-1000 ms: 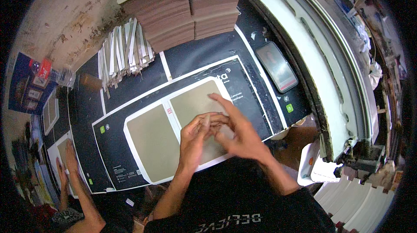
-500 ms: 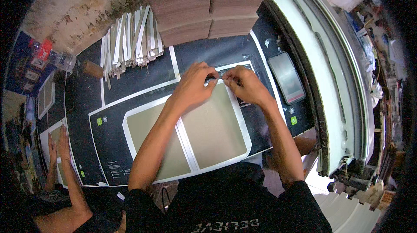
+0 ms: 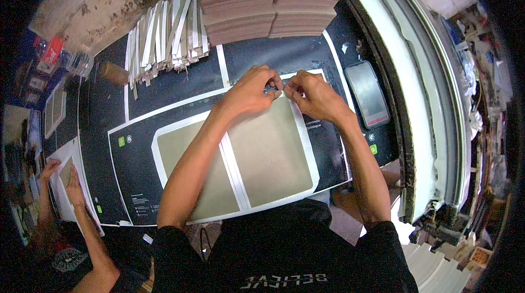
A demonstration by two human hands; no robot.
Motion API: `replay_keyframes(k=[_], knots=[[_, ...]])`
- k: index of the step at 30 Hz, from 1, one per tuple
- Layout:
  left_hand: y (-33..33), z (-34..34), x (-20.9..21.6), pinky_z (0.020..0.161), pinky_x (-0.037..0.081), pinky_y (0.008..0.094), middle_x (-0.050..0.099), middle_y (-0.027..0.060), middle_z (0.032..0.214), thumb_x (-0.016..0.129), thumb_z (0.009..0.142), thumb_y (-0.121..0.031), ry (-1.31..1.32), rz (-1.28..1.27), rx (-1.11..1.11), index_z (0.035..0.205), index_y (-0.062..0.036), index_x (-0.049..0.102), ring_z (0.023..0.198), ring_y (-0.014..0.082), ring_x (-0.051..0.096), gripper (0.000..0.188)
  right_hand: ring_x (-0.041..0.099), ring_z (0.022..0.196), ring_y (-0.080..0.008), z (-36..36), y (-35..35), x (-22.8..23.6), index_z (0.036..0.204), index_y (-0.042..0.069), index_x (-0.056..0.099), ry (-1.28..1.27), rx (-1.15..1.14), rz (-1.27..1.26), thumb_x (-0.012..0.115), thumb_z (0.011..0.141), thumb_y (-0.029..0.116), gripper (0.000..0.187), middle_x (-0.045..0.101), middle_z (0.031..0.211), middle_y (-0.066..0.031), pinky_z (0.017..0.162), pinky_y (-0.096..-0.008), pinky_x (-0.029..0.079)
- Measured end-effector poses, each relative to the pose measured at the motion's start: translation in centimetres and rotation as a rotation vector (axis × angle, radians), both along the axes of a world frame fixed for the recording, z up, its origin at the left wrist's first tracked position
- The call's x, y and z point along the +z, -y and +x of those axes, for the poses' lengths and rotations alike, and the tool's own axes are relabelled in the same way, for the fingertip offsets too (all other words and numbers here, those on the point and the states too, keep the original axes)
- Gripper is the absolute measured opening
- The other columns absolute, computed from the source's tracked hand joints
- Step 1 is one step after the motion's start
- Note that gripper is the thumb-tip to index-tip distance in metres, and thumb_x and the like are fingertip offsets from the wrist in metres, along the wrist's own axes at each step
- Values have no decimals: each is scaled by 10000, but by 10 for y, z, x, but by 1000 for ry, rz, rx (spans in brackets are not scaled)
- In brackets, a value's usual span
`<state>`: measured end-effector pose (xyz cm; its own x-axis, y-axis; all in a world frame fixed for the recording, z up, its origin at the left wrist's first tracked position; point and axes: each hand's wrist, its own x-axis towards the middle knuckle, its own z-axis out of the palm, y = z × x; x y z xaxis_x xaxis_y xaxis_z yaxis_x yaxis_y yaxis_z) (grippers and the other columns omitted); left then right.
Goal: The person aligns cardboard sheets onto a base template, applies adhesive strips to the center, and presses them down. The person then transfers the assembly to a roller press machine to secure the layers together.
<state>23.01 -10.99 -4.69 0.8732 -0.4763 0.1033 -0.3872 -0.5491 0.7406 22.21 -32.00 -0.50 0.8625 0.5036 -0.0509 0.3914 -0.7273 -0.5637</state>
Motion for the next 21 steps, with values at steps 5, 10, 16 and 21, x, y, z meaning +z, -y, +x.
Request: replay_keyframes(k=[5,10,16,21], knots=[[0,3,-3,878,525,419,689,156,970,766,842,-121,-34,-8,11,970,-55,712,966,322,666,154,687,834,-358,-9,3,-11,983,-56,703,145,22,78,668,921,46,125,669,925,-210,778,-428,552],[1,4,-5,860,529,421,697,153,940,769,823,-107,20,-2,5,972,-57,722,947,326,670,164,641,876,-382,-30,-4,-15,1012,-39,680,353,39,52,670,866,-13,149,620,956,-194,786,-461,541],[4,0,-2,840,530,421,693,154,922,792,796,-98,30,14,25,941,-54,723,927,327,671,166,604,1081,-365,-42,-6,-10,1094,-36,660,468,182,-256,649,787,60,322,628,1140,-197,923,-445,555],[4,-8,-12,880,521,435,683,157,941,790,787,-70,125,-49,56,951,-47,697,963,330,665,190,603,1096,-325,-56,-11,-5,993,-25,712,621,247,-424,648,799,101,240,633,1160,-184,908,-417,564]])
